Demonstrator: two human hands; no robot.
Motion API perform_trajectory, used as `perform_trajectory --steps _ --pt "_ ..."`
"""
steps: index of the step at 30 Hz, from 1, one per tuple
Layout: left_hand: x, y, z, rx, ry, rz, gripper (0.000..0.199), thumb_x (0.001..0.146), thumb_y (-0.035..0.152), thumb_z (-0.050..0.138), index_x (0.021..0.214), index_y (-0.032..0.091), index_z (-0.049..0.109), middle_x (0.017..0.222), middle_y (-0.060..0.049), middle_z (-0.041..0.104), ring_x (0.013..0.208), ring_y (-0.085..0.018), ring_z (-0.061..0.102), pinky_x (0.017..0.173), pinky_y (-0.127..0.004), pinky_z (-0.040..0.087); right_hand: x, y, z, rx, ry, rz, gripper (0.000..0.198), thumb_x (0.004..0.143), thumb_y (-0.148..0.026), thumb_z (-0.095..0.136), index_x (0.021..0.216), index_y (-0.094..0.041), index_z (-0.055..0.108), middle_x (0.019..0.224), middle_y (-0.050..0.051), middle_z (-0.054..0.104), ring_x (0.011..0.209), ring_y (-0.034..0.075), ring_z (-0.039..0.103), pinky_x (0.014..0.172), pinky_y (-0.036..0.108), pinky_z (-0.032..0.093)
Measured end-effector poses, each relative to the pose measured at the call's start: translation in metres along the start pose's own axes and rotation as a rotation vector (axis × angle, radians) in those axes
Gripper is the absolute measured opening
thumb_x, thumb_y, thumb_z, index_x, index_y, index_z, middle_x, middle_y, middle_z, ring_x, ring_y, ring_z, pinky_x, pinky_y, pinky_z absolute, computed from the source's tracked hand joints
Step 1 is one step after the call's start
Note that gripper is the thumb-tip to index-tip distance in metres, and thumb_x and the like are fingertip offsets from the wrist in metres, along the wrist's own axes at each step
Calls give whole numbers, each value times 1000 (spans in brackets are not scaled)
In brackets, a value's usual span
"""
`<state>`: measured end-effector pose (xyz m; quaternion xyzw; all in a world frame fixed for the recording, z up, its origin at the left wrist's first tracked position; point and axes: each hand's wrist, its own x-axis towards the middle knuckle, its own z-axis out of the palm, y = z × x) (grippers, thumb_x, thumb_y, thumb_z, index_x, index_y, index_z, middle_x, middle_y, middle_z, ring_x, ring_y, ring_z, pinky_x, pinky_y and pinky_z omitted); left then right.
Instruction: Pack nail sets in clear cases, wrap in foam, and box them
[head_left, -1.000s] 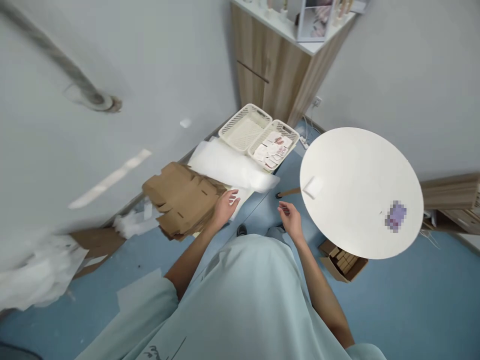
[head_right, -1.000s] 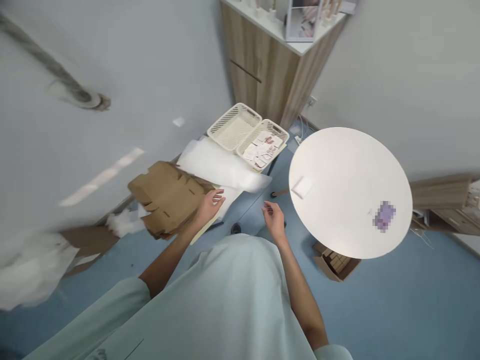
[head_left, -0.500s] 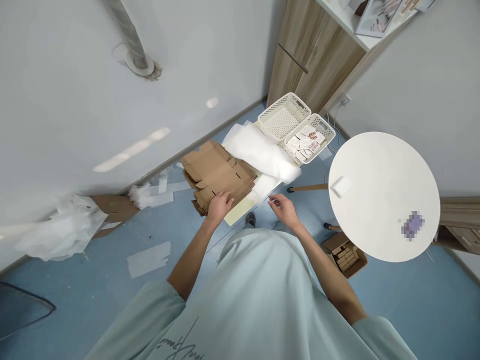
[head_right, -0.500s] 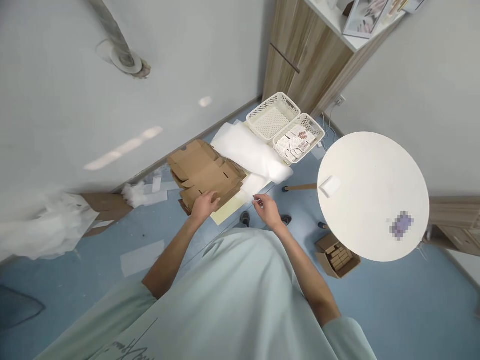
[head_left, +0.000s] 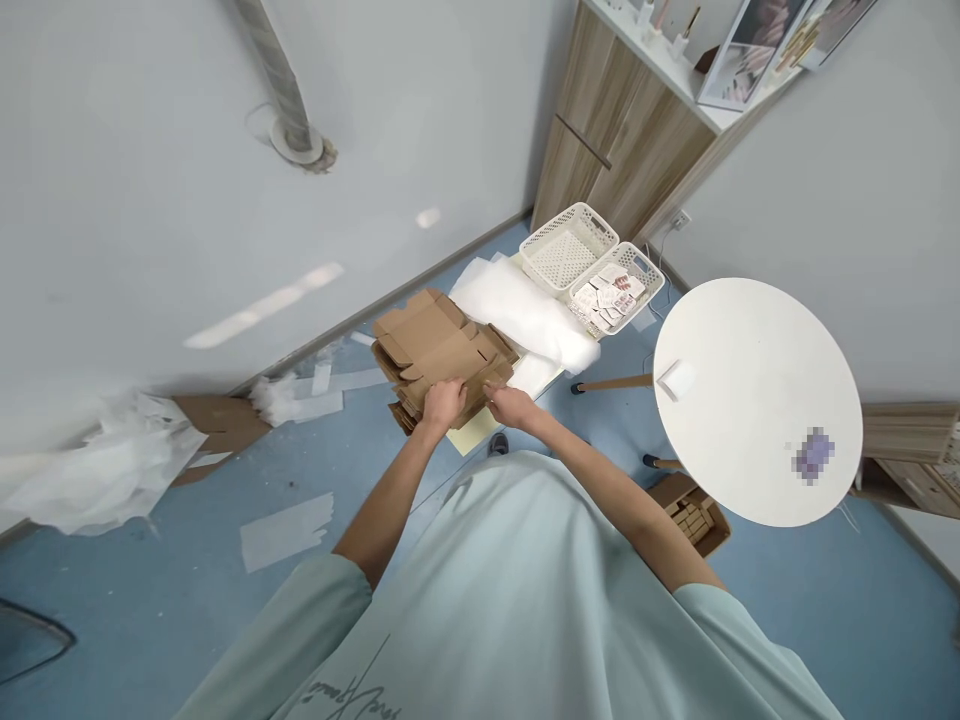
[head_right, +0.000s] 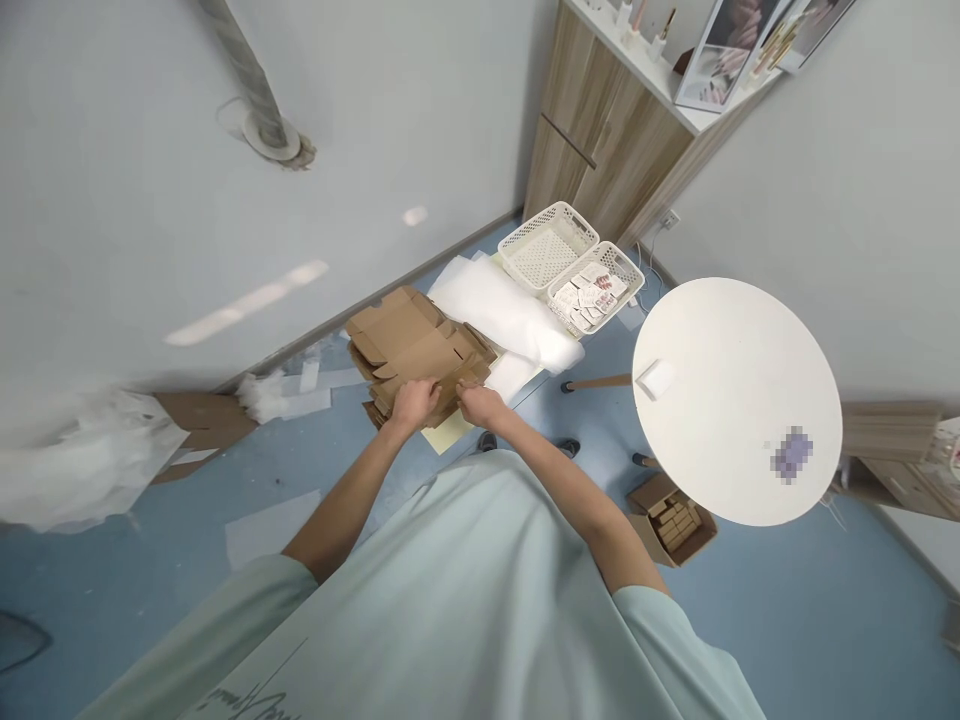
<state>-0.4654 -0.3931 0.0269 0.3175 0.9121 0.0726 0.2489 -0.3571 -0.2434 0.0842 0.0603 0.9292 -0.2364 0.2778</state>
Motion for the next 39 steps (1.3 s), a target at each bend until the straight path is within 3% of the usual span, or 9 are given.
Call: perform_trajectory --steps 10,14,19,22,23,27,32,35,39 --pt "-16 7 5 -22 24 71 34 102 24 48 111 22 81 118 -13 75 105 -29 73 85 -35 55 24 -13 10 -30 -149 154 30 101 -13 56 126 -11 72 134 22 72 127 33 70 102 42 57" --pt "-30 1 -15 -119 225 104 37 103 26 48 119 24 80 119 -10 76 108 -27 73 92 -37 58 24 -18 5 19 -134 169 29 97 -14 63 124 -13 74 131 22 74 126 33 70 100 41 58" --pt "-41 -2 -61 -233 579 267 44 104 21 41 131 19 76 135 -11 74 128 -27 69 113 -46 55 1 -17 -1 133 -33 136 27 101 -26 62 123 -17 74 127 16 76 119 31 74 92 35 59" --pt "-48 11 -93 -236 729 413 48 106 17 37 142 18 69 139 -11 72 137 -27 64 116 -49 55 -28 5 -19 253 121 111 31 108 -33 51 128 -21 72 128 10 77 118 25 73 95 31 57" --pt "-50 19 -102 -230 762 472 50 107 16 36 146 20 65 142 -10 71 139 -26 63 117 -49 55 -40 16 -29 401 257 87 33 109 -34 49 125 -21 74 126 9 78 115 24 74 95 31 56" --pt "-49 71 -130 -165 813 735 59 107 10 30 160 25 51 149 -7 66 145 -23 56 119 -48 53 -108 67 -79 812 731 64 40 102 -53 57 115 -22 78 113 7 81 94 23 76 84 33 58" --pt "-26 172 -135 -75 770 1096 66 106 4 23 166 25 41 151 -7 64 150 -20 50 120 -44 52 -208 127 -127 866 1141 213 51 88 -66 69 101 -18 81 95 8 80 76 20 67 73 31 53" --pt "-9 241 -121 -67 679 1269 62 108 6 22 165 23 40 152 -8 63 151 -21 48 122 -45 51 -261 167 -129 852 1293 382 45 87 -62 69 88 -18 79 82 6 76 67 17 60 66 29 47" --pt "14 336 -85 -124 498 1420 56 112 13 23 164 23 43 154 -9 61 152 -22 46 124 -46 49 -321 234 -99 872 1391 624 39 87 -55 63 75 -19 72 66 4 66 60 17 54 59 29 42"
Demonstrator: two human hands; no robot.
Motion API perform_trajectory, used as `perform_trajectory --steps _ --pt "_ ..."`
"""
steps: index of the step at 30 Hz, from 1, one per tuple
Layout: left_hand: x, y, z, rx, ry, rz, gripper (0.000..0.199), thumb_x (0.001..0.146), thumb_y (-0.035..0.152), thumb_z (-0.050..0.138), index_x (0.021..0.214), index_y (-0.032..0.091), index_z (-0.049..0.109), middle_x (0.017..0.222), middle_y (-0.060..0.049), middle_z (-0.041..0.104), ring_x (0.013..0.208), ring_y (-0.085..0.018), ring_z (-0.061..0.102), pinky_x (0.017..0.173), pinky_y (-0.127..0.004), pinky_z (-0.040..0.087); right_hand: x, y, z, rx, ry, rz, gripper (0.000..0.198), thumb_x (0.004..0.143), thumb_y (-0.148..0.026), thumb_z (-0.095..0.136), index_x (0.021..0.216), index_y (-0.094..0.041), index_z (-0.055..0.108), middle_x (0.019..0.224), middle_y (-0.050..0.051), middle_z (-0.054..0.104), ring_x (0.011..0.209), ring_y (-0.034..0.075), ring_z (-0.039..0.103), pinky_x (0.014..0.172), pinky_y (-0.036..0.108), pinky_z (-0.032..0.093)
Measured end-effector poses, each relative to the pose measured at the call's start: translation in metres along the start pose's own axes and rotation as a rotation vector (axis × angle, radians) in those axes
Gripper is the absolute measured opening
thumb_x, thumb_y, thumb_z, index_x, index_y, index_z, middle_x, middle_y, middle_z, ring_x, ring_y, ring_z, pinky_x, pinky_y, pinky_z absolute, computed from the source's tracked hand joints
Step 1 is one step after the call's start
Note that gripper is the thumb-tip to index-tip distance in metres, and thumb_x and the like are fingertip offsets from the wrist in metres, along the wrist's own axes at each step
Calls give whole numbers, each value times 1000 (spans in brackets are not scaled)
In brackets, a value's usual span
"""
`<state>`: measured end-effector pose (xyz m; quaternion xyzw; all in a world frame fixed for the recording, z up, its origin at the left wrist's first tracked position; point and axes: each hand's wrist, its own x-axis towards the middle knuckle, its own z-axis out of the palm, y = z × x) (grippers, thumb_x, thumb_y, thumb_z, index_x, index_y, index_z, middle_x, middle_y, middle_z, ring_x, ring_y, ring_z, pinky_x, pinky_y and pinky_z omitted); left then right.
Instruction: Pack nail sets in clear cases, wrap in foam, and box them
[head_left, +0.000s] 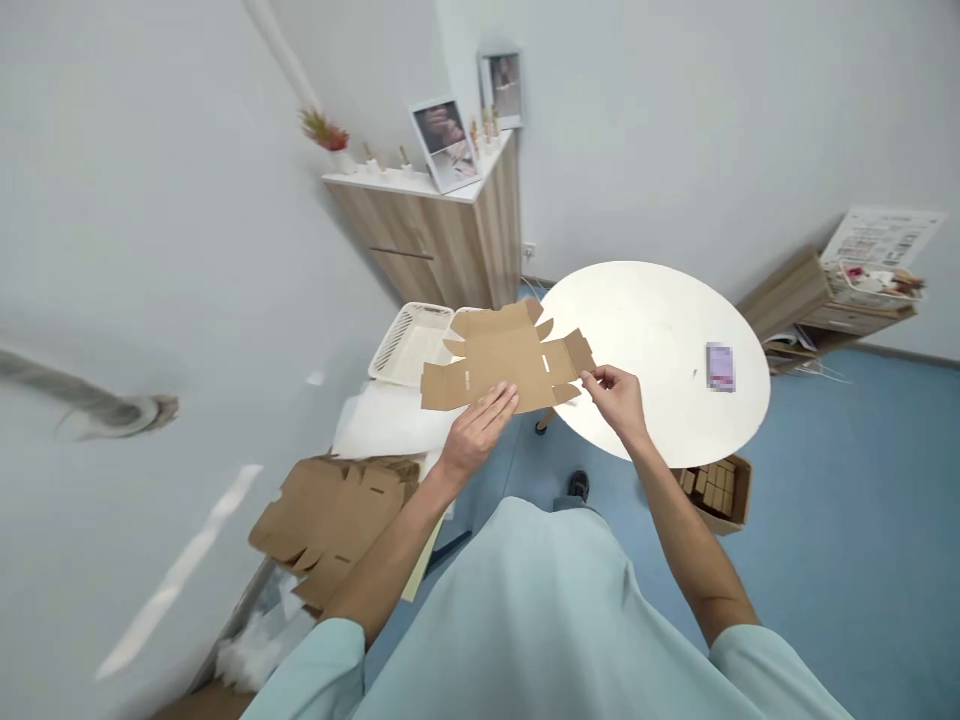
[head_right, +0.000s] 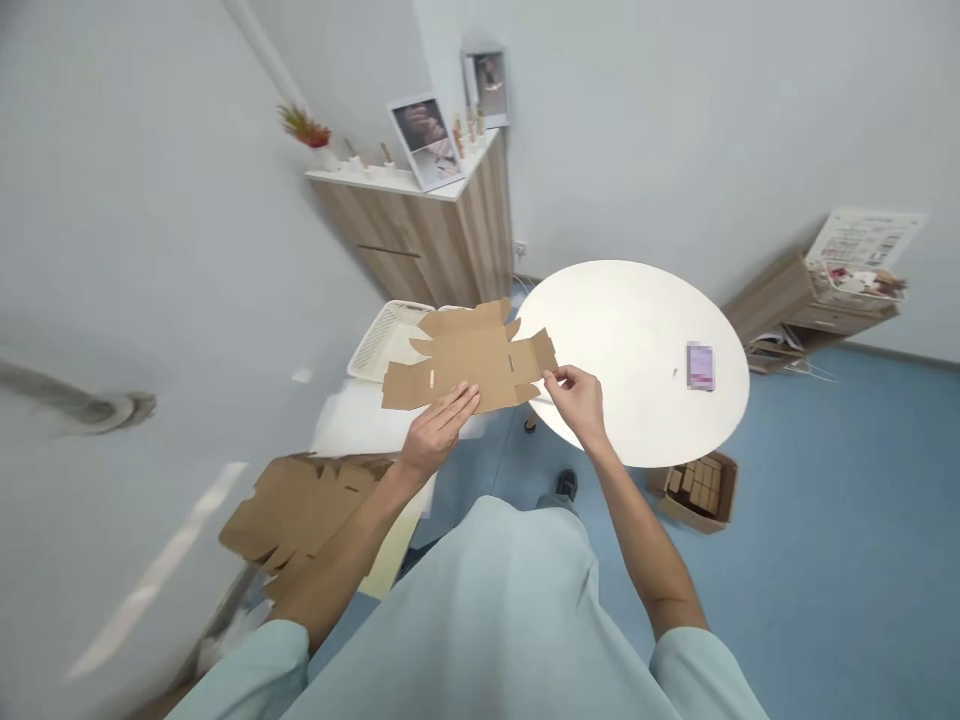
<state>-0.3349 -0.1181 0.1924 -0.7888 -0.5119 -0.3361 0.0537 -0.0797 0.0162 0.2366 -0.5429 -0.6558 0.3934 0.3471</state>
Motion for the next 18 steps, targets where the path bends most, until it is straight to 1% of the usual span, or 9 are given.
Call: perform_trajectory --steps 3,6,8,11,14,16,18 --pt "46 5 67 -130 -82 50 54 113 16 25 162 22 46 154 -10 60 153 -21 44 126 -47 46 18 56 -50 -26 59 126 35 85 -52 63 72 -20 68 63 3 63 60 18 53 57 28 40" --pt "78 14 140 -200 -199 113 52 111 14 27 157 20 51 153 -11 61 153 -21 44 127 -48 45 29 113 -94 -43 118 219 34 84 -53 61 73 -21 67 58 -1 55 58 17 48 57 28 39" --pt "91 22 188 -226 -295 125 51 110 12 28 153 19 55 152 -11 62 152 -20 45 126 -46 46 32 149 -116 -46 138 278 35 84 -55 60 75 -21 68 57 -3 52 58 16 46 58 27 39" --pt "98 36 251 -264 -444 91 52 108 9 29 150 19 59 153 -11 62 151 -20 48 125 -45 47 33 200 -138 -56 142 349 38 83 -58 58 76 -21 69 57 -4 49 56 16 43 60 27 38" --pt "96 48 298 -314 -563 36 53 106 7 32 149 19 59 153 -11 62 151 -20 48 126 -46 45 31 244 -147 -115 127 400 46 83 -63 54 80 -20 71 56 -4 51 57 17 45 62 28 40" --pt "93 54 320 -333 -640 -1 54 103 6 33 148 19 60 153 -12 61 152 -19 48 126 -44 43 30 268 -149 -164 94 425 50 84 -64 50 80 -20 72 59 -1 58 60 19 51 65 28 43" --pt "89 58 335 -338 -720 -36 53 101 5 35 145 17 62 154 -14 61 152 -20 47 126 -43 42 28 287 -150 -215 42 455 47 86 -61 49 81 -20 72 71 4 70 67 21 60 70 29 47"
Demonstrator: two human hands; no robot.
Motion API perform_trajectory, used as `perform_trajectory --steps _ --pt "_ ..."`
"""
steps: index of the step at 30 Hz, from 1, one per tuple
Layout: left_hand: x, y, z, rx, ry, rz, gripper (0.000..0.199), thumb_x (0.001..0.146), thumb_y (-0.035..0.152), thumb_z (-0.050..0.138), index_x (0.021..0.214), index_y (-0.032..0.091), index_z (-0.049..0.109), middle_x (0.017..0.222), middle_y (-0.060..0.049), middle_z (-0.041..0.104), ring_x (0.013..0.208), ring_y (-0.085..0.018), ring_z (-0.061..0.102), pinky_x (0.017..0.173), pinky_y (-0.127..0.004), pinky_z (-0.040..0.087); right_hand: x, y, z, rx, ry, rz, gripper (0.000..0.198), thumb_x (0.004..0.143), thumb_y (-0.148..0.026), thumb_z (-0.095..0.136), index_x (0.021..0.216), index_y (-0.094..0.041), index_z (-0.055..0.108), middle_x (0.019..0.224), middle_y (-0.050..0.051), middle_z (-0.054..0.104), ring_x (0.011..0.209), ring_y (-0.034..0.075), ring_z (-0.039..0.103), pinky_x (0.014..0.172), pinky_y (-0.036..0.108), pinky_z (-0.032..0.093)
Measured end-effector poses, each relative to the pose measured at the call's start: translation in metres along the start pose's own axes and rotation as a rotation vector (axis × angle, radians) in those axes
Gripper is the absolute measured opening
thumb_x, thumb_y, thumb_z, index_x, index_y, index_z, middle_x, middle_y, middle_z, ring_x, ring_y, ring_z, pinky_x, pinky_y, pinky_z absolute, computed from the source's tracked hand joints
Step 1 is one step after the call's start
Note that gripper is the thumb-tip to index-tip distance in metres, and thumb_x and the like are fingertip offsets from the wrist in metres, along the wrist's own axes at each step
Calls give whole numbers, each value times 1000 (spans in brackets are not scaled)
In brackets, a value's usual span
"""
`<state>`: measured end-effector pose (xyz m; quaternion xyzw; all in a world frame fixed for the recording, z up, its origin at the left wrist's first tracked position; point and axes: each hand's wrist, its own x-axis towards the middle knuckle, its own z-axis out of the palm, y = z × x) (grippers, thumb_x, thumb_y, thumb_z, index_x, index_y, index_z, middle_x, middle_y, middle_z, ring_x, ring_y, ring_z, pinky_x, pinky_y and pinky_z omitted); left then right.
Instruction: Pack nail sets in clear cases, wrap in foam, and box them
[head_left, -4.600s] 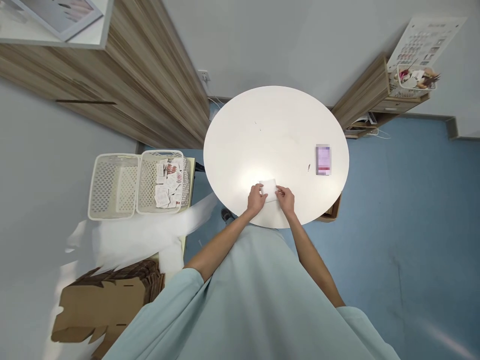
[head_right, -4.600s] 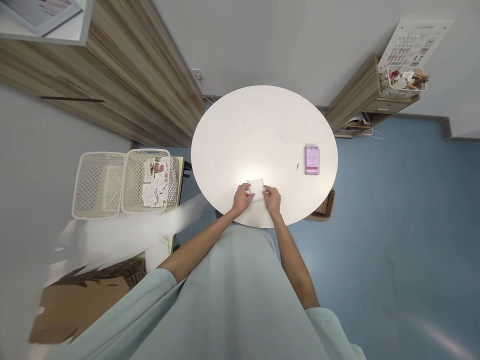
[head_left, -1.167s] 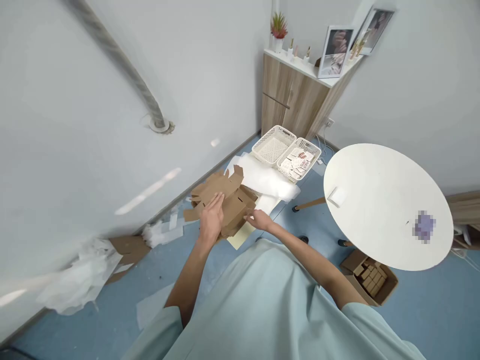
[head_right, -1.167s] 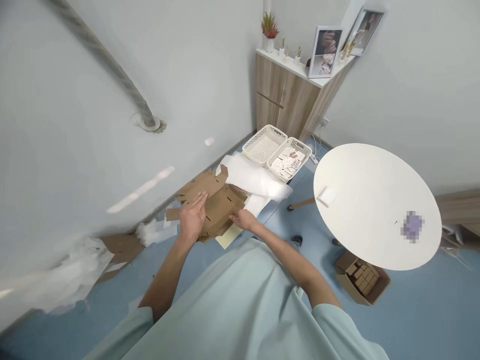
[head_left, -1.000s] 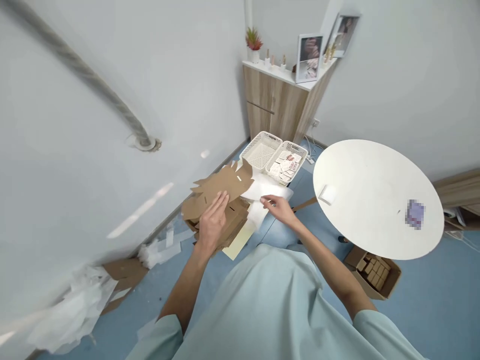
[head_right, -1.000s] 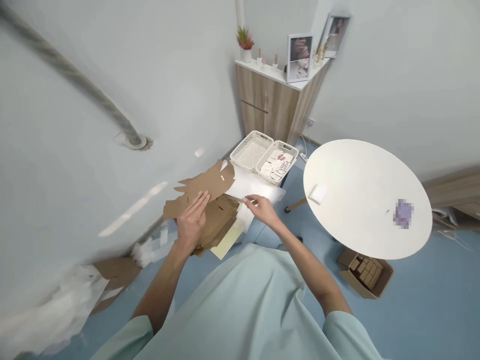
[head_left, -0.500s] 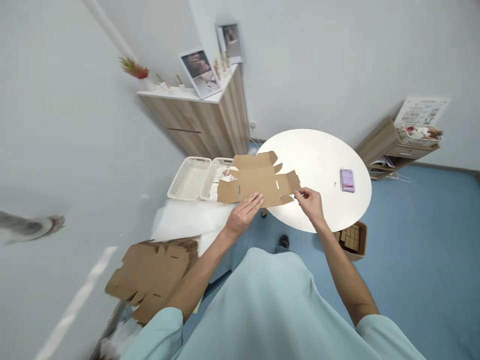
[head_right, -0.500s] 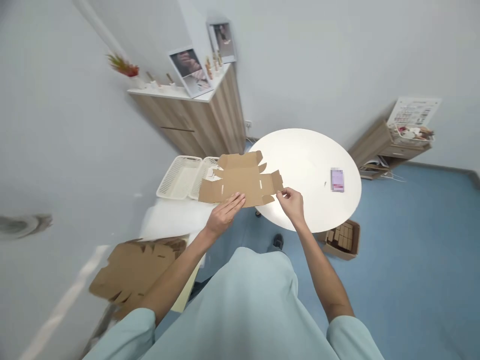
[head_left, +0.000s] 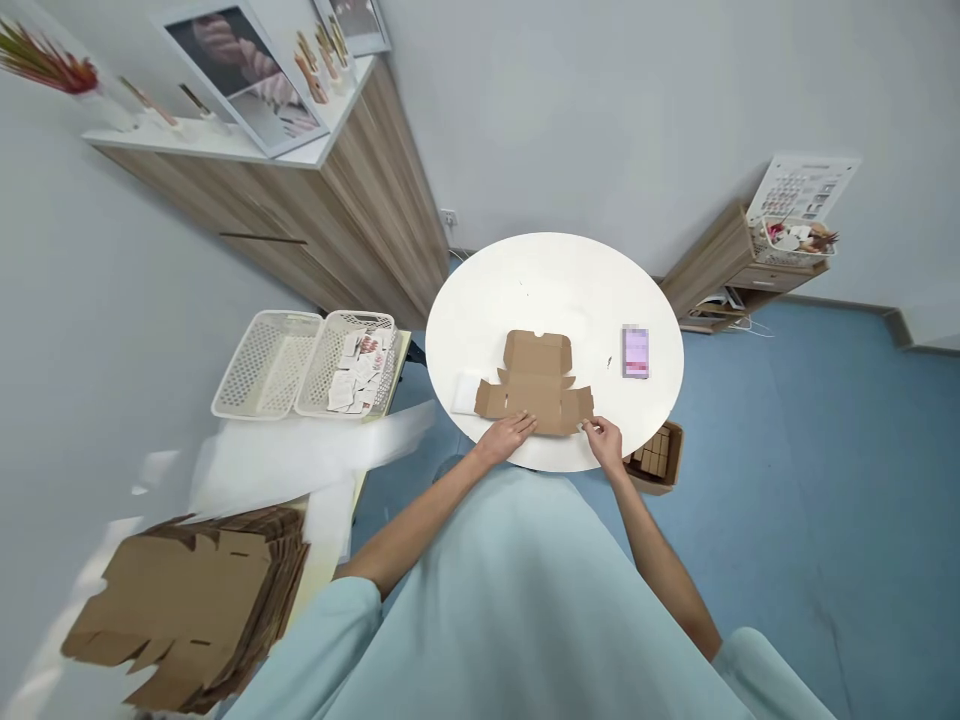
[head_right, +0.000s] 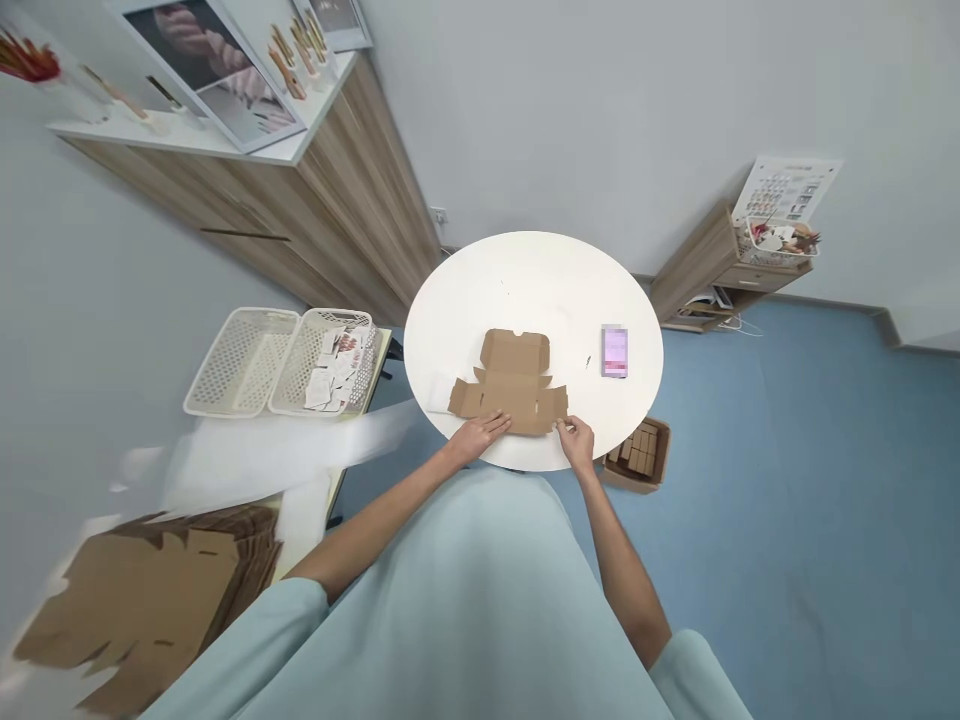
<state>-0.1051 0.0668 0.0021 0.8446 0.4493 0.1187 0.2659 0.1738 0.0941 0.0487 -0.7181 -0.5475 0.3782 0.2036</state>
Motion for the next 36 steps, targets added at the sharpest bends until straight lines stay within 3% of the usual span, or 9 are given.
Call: perform_trajectory --steps 5,8,12,15,21,25,28,33,36 --pt "4 -5 17 -40 -91 -134 48 98 5 45 139 21 65 158 -14 57 153 -24 46 127 -45 39 14 25 0 -128 -116 110 34 88 -46 55 82 -19 75 94 11 80 90 26 73 82 32 53" --pt "0 -11 15 -61 -84 -210 44 96 13 59 140 19 64 162 -18 51 155 -29 43 128 -47 37 22 26 -5 -169 -89 134 38 90 -48 60 102 -17 78 109 14 79 105 30 73 91 36 54" --pt "-7 -20 7 -109 -47 -339 44 93 22 70 136 20 66 163 -18 49 155 -33 44 127 -50 39 41 2 -5 -237 -11 -27 61 98 -50 54 145 -11 60 147 20 63 136 33 59 112 42 47" --pt "-12 -23 1 -162 -31 -384 37 93 22 68 129 21 71 163 -15 51 153 -32 46 127 -49 40 62 -27 8 -227 -103 -140 70 99 -46 54 158 -10 45 160 20 51 148 31 48 120 41 41" --pt "-10 -21 -7 -232 -26 -422 31 92 20 65 118 18 80 164 -12 50 149 -31 52 125 -44 42 92 -63 39 -305 -275 -118 81 97 -38 60 167 -15 26 158 20 47 139 33 55 112 41 47" --pt "-7 -22 -12 -271 -28 -449 28 91 29 71 114 19 82 161 -11 54 142 -33 59 124 -45 45 88 -61 45 -295 -301 -115 85 95 -44 64 167 -20 26 150 18 49 124 30 64 108 42 50" --pt "-6 -24 -17 -291 -23 -454 26 90 31 73 111 20 82 159 -10 57 139 -34 62 123 -46 45 77 -53 44 -245 -332 -155 100 87 -49 76 169 -26 22 149 15 45 115 25 68 103 40 53" --pt "-3 -26 -21 -299 4 -476 21 93 28 70 108 22 82 154 -8 62 136 -31 64 121 -41 48 54 -41 39 -312 -470 -250 135 69 -45 94 172 -32 8 154 20 38 131 35 61 103 46 53" --pt "-1 -22 -24 -298 17 -479 22 94 27 67 110 21 80 151 -9 64 135 -30 65 120 -41 48 46 -38 38 -397 -505 -266 140 68 -42 96 172 -34 3 159 23 33 139 41 55 104 49 51"
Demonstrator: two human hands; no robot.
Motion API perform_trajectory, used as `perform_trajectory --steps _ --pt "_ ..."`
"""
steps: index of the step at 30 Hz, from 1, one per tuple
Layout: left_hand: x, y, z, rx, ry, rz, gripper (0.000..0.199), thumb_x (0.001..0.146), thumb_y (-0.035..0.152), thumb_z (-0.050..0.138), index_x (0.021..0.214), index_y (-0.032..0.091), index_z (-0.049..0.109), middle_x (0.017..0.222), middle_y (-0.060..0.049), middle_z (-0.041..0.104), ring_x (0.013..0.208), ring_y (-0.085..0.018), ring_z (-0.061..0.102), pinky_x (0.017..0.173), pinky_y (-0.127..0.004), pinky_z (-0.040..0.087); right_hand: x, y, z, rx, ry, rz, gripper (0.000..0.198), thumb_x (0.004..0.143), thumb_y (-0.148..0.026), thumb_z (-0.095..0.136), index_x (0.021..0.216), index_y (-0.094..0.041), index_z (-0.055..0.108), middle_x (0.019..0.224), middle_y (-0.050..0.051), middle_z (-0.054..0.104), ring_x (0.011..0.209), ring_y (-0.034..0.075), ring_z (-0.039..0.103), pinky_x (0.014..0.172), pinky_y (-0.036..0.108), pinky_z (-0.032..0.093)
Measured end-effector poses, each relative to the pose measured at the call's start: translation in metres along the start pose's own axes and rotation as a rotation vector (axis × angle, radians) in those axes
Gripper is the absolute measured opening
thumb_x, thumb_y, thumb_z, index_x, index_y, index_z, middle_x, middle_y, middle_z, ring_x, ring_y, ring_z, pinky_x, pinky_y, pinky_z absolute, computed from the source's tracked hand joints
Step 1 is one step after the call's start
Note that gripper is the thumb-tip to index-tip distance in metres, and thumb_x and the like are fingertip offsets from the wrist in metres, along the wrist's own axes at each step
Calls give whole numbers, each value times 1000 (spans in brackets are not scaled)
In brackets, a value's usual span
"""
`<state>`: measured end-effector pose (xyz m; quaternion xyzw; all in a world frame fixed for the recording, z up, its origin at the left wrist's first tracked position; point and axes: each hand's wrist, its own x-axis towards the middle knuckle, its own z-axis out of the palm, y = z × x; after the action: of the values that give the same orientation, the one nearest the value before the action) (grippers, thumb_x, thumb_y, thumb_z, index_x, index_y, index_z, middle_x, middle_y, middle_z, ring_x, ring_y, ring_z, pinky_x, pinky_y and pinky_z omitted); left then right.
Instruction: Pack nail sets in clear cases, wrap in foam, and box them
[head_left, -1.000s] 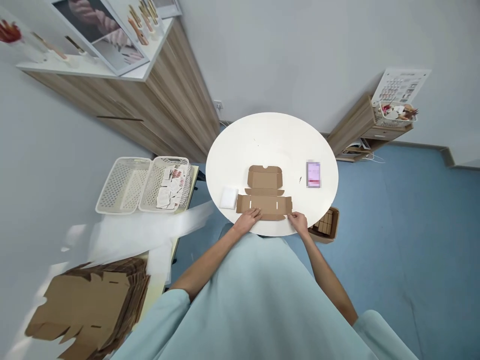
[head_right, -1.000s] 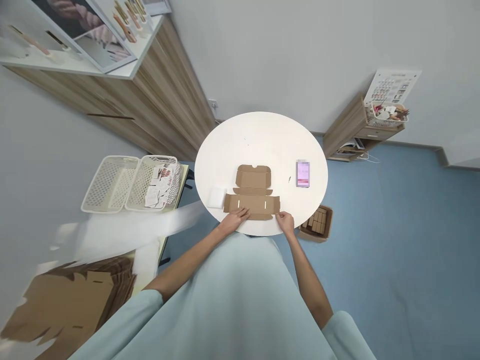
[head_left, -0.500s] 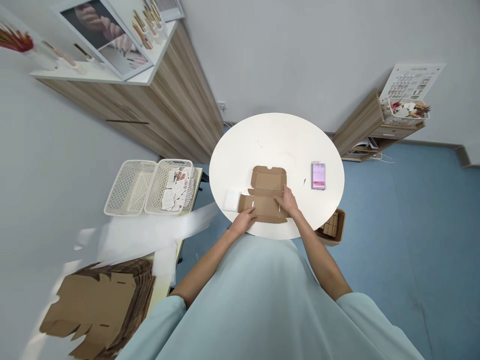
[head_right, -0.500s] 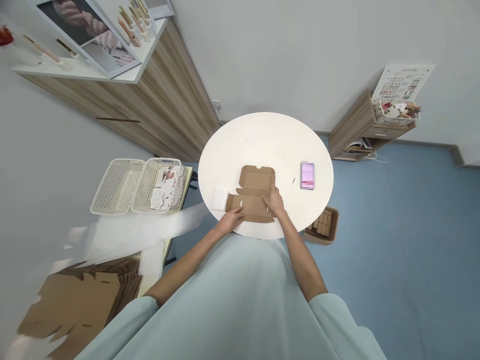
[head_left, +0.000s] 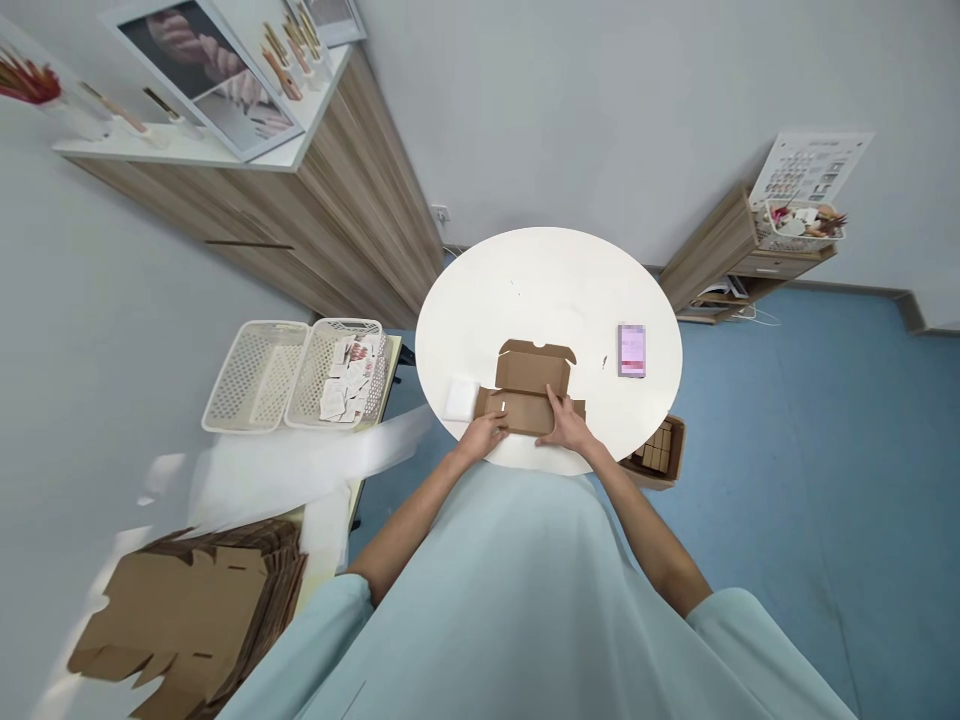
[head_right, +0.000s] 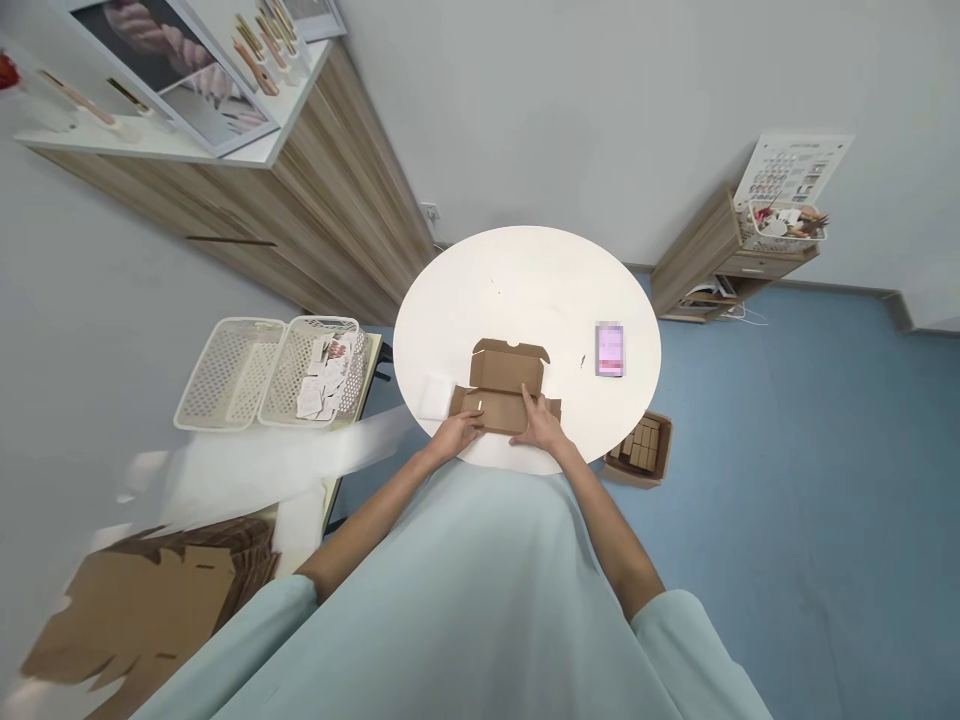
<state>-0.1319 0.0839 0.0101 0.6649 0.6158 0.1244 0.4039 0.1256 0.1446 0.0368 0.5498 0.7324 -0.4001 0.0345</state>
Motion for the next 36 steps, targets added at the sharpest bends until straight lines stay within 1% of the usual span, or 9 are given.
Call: perform_trajectory --steps 4,8,11,14,19,21,24,30,36 --pt "-7 11 -4 1 57 -55 28 93 28 69 119 20 75 141 -11 69 129 -28 68 113 -39 52 0 0 2 -16 24 16 133 73 -40 94 172 -32 6 158 23 35 135 39 58 100 45 53" --pt "-14 15 -15 126 336 -367 39 94 37 72 128 18 65 128 -15 70 114 -30 71 93 -38 56 3 1 1 -21 8 23 131 74 -42 93 172 -31 7 157 22 36 128 37 63 98 44 53" --pt "-14 13 -26 190 308 -474 23 96 34 67 113 18 68 120 -14 71 109 -30 71 87 -36 54 3 3 1 -23 -1 12 131 74 -42 92 172 -30 6 157 22 36 132 37 60 98 42 52" --pt "-13 13 -32 184 258 -441 10 97 27 61 99 20 69 114 -11 75 106 -27 71 85 -33 51 2 3 1 -24 -12 6 132 74 -43 92 172 -29 4 157 22 36 133 37 59 98 42 53" --pt "-12 31 -27 85 231 -406 12 95 35 65 100 24 68 89 -3 78 93 -26 73 80 -32 49 3 4 1 -26 -33 0 136 73 -44 94 172 -31 3 161 24 31 132 40 60 98 44 53" --pt "-9 39 -23 39 218 -370 21 94 44 68 102 25 68 92 -3 78 91 -25 73 79 -32 49 3 5 1 -24 -30 -4 137 72 -42 95 172 -32 1 161 23 30 131 39 60 98 44 53" --pt "1 44 -16 1 216 -307 29 96 49 68 107 23 66 111 -5 78 87 -22 72 81 -33 50 4 6 1 -29 -25 -13 141 70 -41 96 172 -34 -1 160 22 32 129 39 61 98 45 53" --pt "21 35 -7 81 228 -327 15 96 19 63 111 20 61 107 -7 74 98 -23 69 85 -32 49 4 6 2 -30 -28 -21 142 70 -45 96 172 -35 -3 159 22 34 131 39 59 100 45 52" --pt "24 42 0 214 212 -325 19 96 11 52 114 18 58 113 -12 67 99 -26 67 82 -34 49 5 6 3 -58 -28 -17 138 73 -45 95 172 -31 1 157 22 35 132 40 58 97 43 53"
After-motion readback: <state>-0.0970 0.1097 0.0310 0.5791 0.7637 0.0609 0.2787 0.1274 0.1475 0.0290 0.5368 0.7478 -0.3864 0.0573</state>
